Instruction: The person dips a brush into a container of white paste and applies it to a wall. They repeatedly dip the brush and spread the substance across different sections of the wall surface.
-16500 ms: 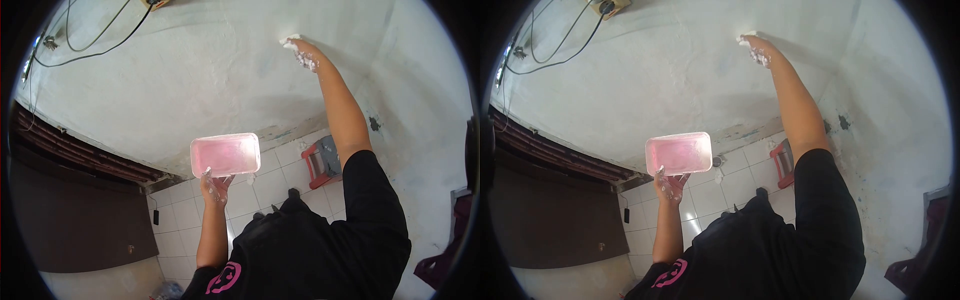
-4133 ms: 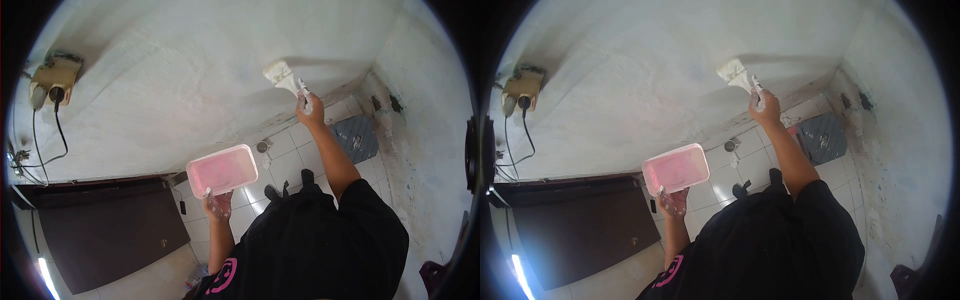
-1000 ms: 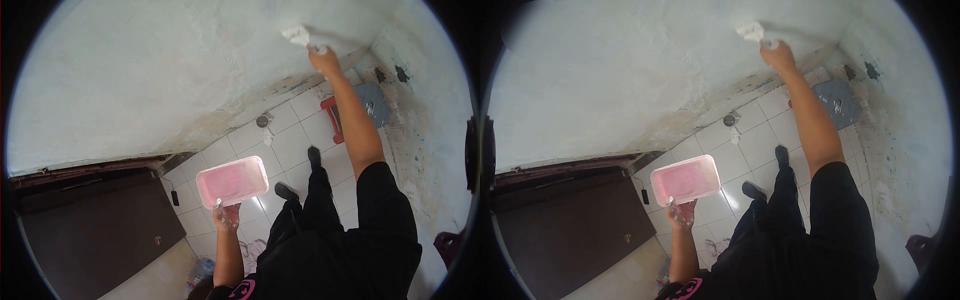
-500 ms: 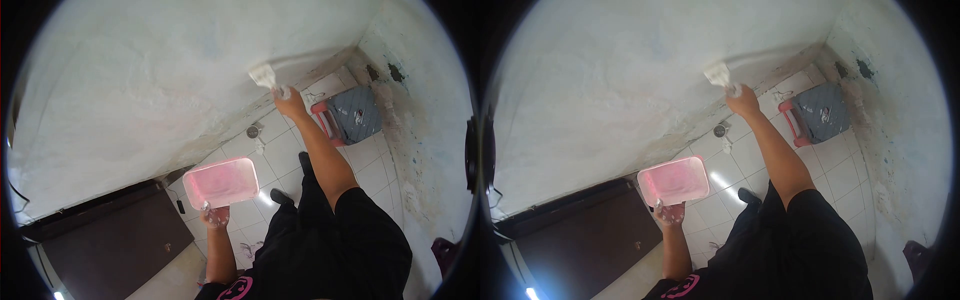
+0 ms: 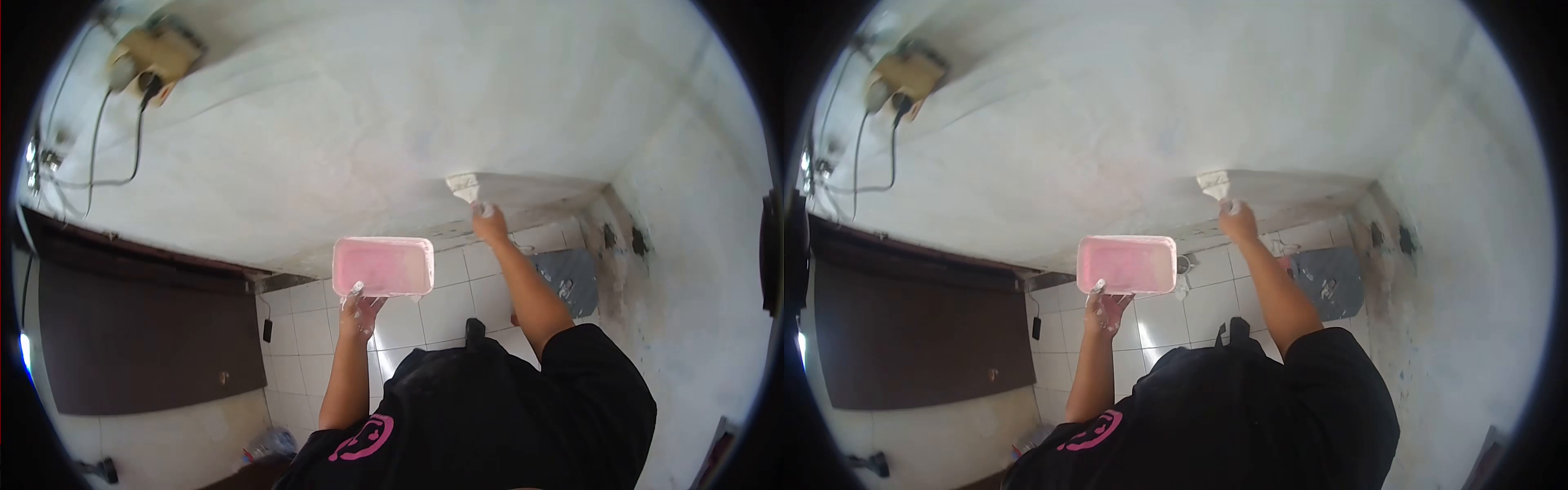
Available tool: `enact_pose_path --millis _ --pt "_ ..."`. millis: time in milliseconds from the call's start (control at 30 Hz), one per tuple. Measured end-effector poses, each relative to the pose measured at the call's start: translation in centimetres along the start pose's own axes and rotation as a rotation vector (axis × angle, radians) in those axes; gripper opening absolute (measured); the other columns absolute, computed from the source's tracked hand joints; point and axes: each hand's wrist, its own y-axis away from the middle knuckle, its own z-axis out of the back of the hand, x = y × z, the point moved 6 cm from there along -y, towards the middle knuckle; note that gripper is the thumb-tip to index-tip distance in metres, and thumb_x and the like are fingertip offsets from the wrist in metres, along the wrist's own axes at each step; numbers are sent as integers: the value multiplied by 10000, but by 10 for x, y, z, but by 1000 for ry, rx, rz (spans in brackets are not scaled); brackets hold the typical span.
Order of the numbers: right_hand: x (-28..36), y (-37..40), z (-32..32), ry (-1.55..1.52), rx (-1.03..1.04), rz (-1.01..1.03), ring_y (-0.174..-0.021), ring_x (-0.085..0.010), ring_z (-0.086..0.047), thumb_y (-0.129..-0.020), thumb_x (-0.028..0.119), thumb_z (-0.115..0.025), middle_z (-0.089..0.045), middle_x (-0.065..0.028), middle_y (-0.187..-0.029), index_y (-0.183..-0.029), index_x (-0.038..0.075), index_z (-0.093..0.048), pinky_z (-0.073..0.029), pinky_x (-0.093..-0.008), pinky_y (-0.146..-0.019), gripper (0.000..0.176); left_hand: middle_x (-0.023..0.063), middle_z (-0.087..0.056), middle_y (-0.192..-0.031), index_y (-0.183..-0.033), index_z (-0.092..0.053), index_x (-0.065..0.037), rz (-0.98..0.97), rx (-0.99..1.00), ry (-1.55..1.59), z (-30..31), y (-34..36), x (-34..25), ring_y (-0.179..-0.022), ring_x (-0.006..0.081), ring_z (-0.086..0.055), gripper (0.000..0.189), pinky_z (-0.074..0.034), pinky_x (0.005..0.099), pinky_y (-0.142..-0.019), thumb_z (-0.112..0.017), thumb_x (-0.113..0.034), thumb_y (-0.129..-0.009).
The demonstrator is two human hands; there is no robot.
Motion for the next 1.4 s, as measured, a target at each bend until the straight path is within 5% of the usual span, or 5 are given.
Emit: enact_pose_path --millis 233,500,733,1067,1400 --pt "44 10 32 -375 -122 264 -847 -440 -596 -924 352 -442 -622 -256 -843 -898 -8 -592 -457 -484 -734 391 126 -459 -1303 -1327 -334 -68 -22 -85 32 21 -9 17 -1163 331 -485 629 -392 509 -975 -620 -336 -836" --pt "-118 -23 -77 -85 78 -143 -954 -434 -586 -872 358 -512 -629 -281 -955 -947 -30 -651 -445 -452 -845 419 136 -471 -1296 -1333 -340 -56 -99 -72 60 5 -7 5 -1181 323 -482 604 -384 510 -993 -596 -301 -844" --pt "4 0 22 -513 91 58 -502 -52 -403 -869 325 -608 -445 48 -579 -817 -11 -646 -336 -238 -467 342 129 -517 -1248 -1303 -382 -41 -194 -6 58 -7 -5 -4 -1152 307 -522 527 -411 481 -985 -559 -265 -859" --pt "97 116 88 -575 769 298 -536 -9 -328 -888 230 -593 -443 68 -715 -1199 12 -508 -243 -180 -465 389 160 -526 -1213 -1295 -369 -4 -177 -7 -19 1 -8 -12 -1068 300 -582 546 -494 458 -898 -595 -190 -834" --pt "77 171 5 -669 1164 -368 -431 -53 -382 -963 272 -454 -476 18 -685 -1070 53 -536 -304 -208 -400 257 112 -519 -1177 -1280 -364 -75 -143 14 42 19 -16 -5 -1072 242 -568 595 -493 415 -896 -667 -78 -768"
